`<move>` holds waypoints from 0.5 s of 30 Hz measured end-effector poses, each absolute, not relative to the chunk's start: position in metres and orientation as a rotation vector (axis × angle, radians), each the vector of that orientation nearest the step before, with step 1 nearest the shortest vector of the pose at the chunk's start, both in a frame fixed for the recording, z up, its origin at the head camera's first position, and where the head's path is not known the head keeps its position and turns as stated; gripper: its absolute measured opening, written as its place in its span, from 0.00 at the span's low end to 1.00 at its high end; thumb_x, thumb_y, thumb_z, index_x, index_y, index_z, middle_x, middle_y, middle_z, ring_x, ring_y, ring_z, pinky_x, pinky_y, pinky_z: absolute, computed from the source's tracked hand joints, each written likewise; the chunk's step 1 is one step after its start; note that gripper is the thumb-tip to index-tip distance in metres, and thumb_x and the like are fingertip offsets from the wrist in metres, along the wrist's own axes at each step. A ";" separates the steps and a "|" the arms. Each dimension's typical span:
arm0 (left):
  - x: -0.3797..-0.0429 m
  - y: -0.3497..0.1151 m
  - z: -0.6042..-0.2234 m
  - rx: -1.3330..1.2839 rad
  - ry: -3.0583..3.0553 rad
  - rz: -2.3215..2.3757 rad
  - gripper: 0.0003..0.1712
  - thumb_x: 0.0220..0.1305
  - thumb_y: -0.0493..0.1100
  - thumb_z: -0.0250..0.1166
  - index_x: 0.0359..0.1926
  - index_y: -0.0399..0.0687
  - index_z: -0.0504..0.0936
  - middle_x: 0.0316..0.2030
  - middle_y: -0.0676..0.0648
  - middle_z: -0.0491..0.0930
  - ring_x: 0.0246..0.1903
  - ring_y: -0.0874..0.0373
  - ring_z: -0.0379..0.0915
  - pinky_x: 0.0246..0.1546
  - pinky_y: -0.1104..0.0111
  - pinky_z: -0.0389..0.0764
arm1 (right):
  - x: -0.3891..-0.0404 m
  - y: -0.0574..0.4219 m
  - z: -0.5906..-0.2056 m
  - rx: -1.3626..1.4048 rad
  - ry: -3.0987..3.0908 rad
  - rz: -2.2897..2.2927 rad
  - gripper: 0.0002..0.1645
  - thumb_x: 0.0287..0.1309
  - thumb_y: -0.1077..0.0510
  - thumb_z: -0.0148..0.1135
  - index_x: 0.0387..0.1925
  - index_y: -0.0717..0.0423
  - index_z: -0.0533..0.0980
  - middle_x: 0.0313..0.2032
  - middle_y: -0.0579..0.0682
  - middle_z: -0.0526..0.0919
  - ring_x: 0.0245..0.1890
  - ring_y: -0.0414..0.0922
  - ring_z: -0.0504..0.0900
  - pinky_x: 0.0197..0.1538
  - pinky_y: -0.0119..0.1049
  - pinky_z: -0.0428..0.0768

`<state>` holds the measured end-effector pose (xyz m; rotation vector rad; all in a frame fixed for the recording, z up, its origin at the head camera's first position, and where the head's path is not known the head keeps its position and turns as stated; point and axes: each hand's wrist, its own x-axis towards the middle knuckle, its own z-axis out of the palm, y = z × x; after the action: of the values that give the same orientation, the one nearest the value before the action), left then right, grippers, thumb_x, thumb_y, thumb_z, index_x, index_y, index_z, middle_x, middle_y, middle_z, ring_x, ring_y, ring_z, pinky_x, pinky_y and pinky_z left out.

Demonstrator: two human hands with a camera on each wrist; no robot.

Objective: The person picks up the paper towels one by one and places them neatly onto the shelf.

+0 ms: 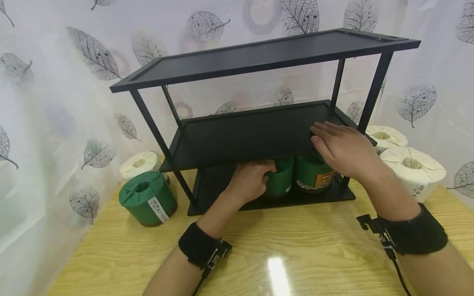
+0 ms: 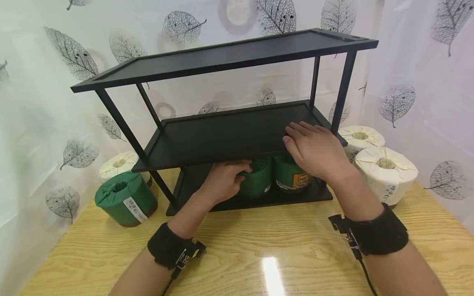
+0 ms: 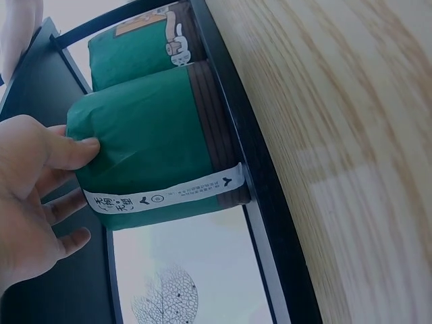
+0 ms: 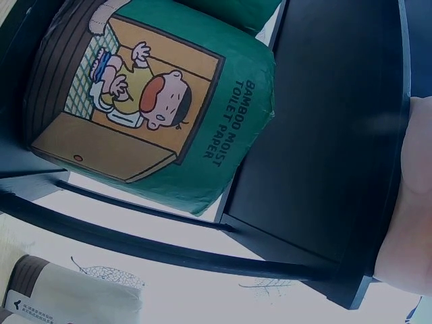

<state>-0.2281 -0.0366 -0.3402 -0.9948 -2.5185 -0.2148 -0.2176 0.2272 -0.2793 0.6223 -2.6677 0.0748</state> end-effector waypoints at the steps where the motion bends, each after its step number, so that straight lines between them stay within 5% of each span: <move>1: -0.229 -0.037 -0.340 -0.996 -2.510 -0.211 0.17 0.62 0.31 0.64 0.47 0.56 0.87 0.52 0.54 0.83 0.53 0.53 0.79 0.56 0.58 0.78 | -0.218 0.227 -0.279 0.622 -2.670 0.074 0.31 0.79 0.47 0.37 0.68 0.62 0.69 0.69 0.62 0.69 0.70 0.61 0.66 0.70 0.56 0.65; 15: -0.236 -0.043 -0.344 -1.009 -2.419 -0.248 0.23 0.56 0.23 0.60 0.43 0.54 0.86 0.45 0.51 0.83 0.50 0.50 0.78 0.55 0.57 0.78 | -0.218 0.226 -0.280 0.620 -2.672 0.078 0.31 0.79 0.47 0.37 0.68 0.62 0.69 0.69 0.62 0.69 0.70 0.61 0.66 0.71 0.56 0.64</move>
<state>-0.2360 -0.0432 -0.3441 -1.0089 -2.4188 -0.2485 -0.2177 0.2264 -0.2797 0.6202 -2.6721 0.0775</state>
